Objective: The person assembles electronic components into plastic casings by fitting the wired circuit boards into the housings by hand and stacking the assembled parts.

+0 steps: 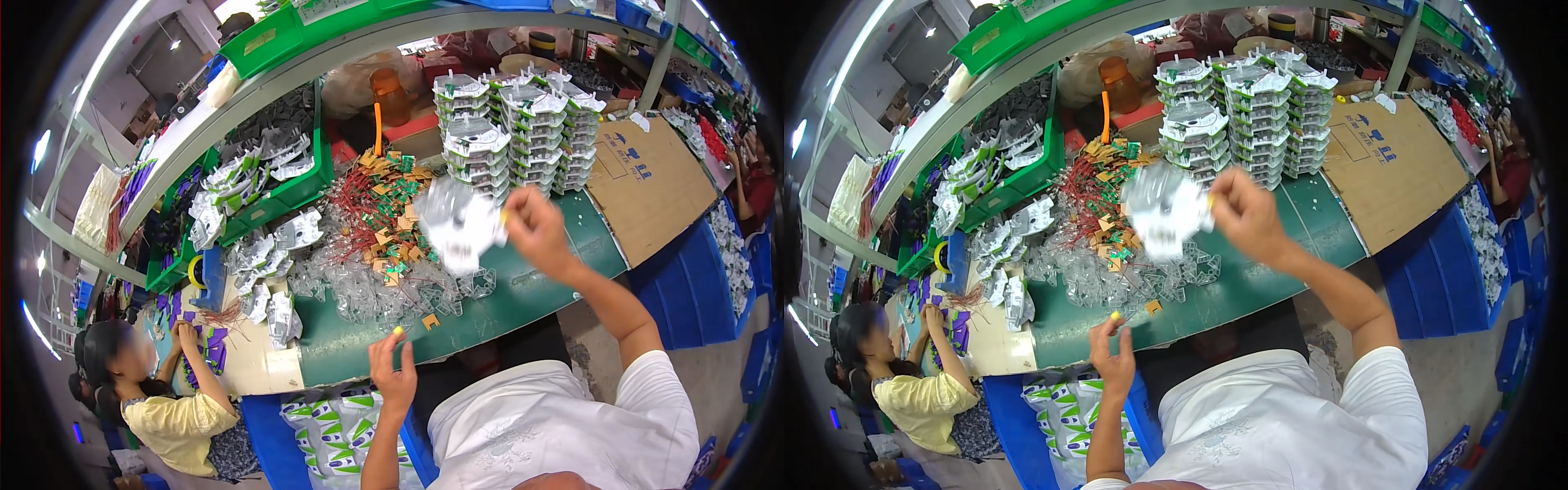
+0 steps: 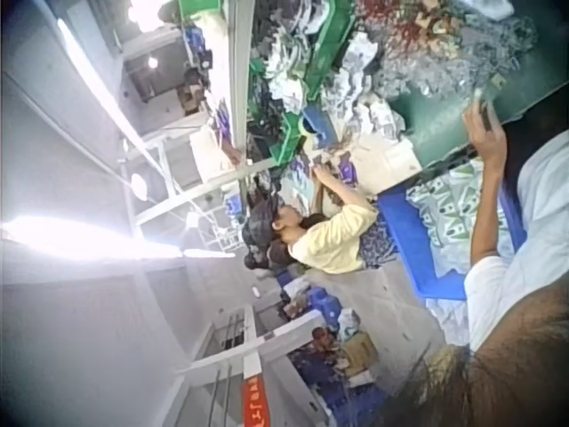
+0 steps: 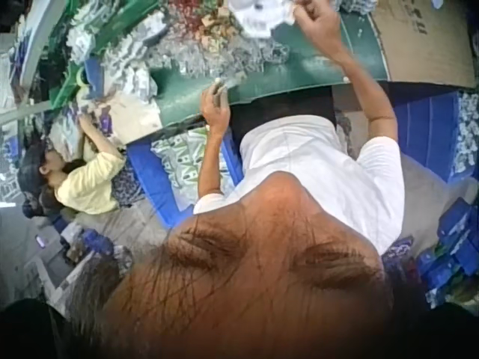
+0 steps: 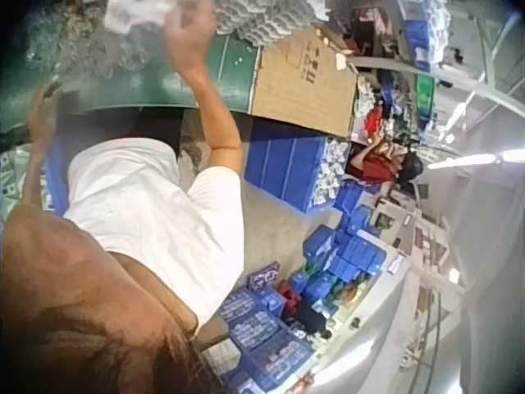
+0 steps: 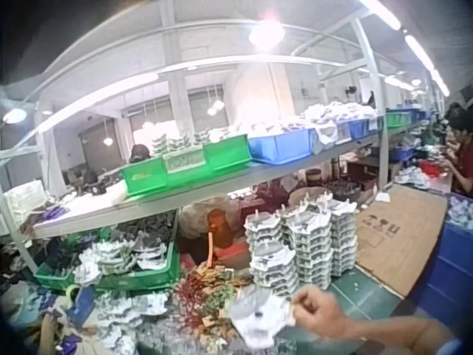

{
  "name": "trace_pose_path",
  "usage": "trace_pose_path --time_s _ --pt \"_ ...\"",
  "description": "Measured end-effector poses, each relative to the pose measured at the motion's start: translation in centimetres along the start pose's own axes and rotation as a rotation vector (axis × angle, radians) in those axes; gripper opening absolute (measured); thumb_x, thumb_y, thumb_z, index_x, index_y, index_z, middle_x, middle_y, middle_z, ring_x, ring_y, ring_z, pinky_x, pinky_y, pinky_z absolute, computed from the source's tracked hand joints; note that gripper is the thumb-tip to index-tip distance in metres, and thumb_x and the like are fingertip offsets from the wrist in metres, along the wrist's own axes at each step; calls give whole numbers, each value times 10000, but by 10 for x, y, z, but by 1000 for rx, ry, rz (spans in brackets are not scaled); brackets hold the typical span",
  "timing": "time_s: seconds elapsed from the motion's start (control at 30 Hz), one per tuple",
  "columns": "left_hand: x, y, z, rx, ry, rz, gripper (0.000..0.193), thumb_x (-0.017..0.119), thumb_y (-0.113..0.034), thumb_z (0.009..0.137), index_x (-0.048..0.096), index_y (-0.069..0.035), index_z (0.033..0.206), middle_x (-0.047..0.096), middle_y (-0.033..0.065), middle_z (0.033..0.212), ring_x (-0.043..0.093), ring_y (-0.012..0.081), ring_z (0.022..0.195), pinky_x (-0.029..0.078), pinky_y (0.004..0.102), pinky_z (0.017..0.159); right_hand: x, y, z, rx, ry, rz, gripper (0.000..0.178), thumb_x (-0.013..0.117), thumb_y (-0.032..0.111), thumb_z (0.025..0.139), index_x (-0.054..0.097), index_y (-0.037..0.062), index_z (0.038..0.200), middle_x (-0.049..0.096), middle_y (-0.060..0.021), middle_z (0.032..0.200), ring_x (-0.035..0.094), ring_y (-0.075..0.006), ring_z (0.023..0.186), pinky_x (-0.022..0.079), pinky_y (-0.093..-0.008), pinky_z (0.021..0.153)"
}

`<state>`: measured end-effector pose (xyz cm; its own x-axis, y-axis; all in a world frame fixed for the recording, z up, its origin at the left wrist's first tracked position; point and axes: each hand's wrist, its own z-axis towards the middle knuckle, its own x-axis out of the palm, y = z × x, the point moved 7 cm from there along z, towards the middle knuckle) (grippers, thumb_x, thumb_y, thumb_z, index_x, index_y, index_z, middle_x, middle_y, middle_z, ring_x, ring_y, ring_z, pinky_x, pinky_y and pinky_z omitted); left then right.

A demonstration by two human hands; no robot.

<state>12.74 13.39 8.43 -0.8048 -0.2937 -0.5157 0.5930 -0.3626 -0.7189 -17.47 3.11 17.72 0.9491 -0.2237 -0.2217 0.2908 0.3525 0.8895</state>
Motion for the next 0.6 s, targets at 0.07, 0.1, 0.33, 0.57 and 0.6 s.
trace_pose_path --time_s 0.07,0.1,0.33,0.57,0.6 --pt "22 5 0 13 80 -84 275 680 16 838 634 -2 1108 684 122 948 626 284 868 500 375 785 -25 0 47 -19 -141 6 106 585 45 884 544 22 979 601 0 650 530 -27 579 403 -211 505" --pt "31 7 0 12 128 -116 272 681 15 837 633 2 1104 685 121 933 630 282 856 500 374 781 -32 0 67 -51 -219 25 121 592 55 871 551 10 976 619 -22 635 563 -51 573 426 -220 520" --pt "48 8 -2 110 189 -60 206 706 16 796 660 2 996 684 121 919 632 303 841 491 381 762 -37 -36 114 -53 -496 -96 168 616 95 859 579 8 998 618 -25 588 539 -76 526 424 -267 530" --pt "43 11 -4 123 147 -38 214 735 -7 774 677 -11 980 683 123 936 628 308 843 493 381 758 -19 -25 80 -211 -481 79 146 612 78 946 567 33 1078 482 75 637 387 -1 558 301 -188 482" --pt "45 12 -4 128 142 -53 215 737 -7 772 679 -11 979 682 122 934 627 306 841 493 379 754 -11 -20 70 -258 -432 96 152 611 84 950 566 31 1085 466 80 634 373 3 560 295 -188 481"
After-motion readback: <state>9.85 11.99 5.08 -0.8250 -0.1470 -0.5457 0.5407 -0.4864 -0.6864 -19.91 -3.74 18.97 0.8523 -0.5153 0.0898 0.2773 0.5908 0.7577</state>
